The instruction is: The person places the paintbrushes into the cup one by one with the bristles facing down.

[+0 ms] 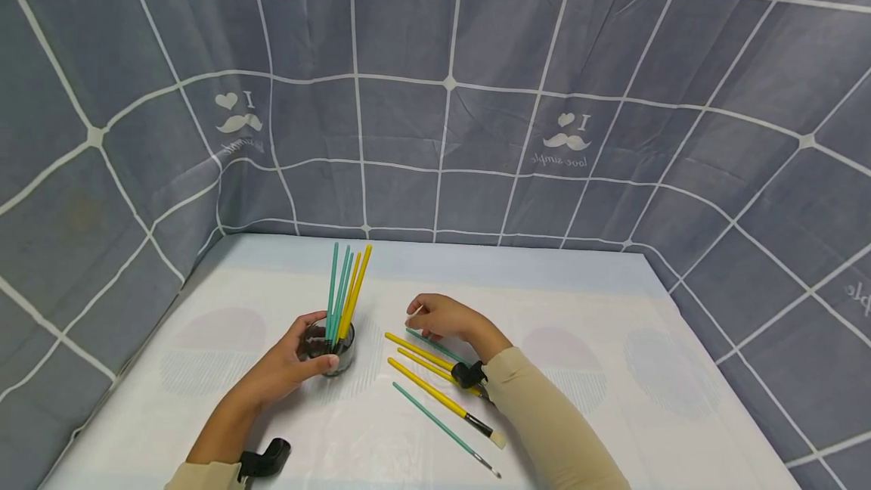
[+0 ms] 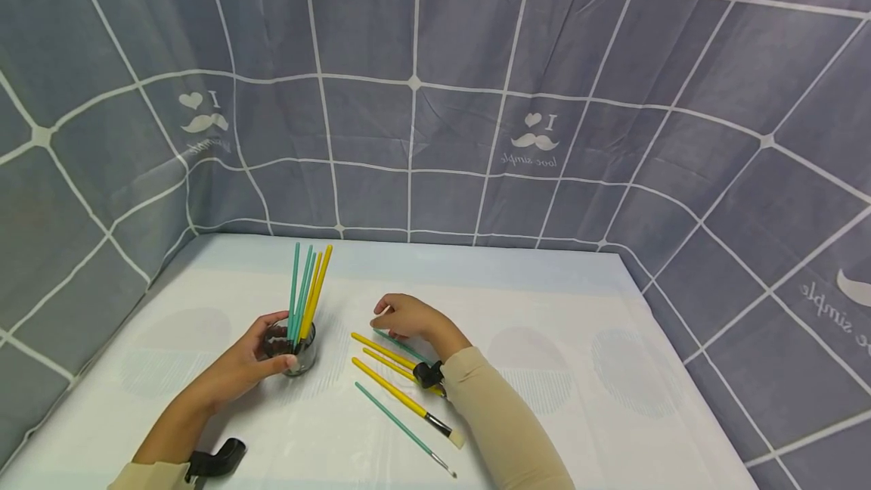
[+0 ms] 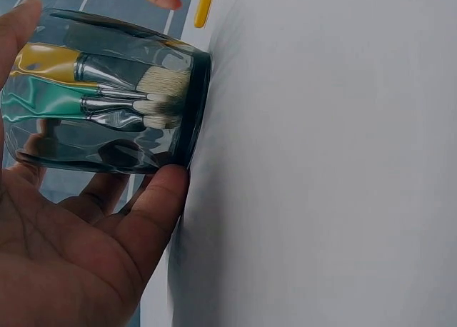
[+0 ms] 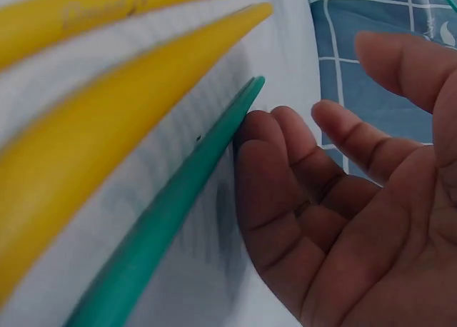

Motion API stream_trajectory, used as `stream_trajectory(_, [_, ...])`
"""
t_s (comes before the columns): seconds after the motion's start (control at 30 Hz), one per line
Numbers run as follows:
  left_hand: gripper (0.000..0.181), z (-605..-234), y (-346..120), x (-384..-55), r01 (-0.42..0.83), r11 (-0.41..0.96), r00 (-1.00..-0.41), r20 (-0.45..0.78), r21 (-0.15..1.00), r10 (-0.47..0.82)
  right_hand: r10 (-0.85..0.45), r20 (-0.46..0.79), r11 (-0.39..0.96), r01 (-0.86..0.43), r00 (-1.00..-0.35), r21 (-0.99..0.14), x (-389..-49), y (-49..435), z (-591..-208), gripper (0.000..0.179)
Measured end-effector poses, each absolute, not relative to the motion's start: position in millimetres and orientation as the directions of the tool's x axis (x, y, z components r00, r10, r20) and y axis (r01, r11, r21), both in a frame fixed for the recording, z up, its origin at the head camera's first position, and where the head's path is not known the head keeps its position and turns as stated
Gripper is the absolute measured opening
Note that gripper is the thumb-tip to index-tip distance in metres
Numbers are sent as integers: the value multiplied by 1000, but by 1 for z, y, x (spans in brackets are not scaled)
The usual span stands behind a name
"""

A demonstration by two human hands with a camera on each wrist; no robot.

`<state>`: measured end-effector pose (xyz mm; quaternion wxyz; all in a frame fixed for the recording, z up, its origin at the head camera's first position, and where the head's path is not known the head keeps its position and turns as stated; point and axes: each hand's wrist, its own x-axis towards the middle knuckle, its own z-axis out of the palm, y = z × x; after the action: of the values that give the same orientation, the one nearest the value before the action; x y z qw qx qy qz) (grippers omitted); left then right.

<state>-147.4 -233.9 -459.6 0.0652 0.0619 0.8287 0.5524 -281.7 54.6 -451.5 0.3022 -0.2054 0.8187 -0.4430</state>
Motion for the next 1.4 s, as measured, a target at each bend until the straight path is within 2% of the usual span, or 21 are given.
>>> stream_trajectory(0.23, [79,-460,-233,-147,33,377,-984,-37,926,175,-622,-331,573,-123,-710,-811,-284,56,-456,18])
stream_trajectory(0.57, [79,-460,-233,-147,27,378,-984,-42,926,172,-672,-325,649,-317,-665,-692,-285,54,-457,22])
stream_trajectory(0.8, [81,-461,-232,-147,5,361,-985,-58,933,164,-668,-300,662,-359,-681,-658,-282,51,-455,28])
stream_trajectory(1.4, [80,-459,-231,-146,3,358,-984,-60,934,165,-648,-263,693,-411,-715,-592,-279,50,-449,24])
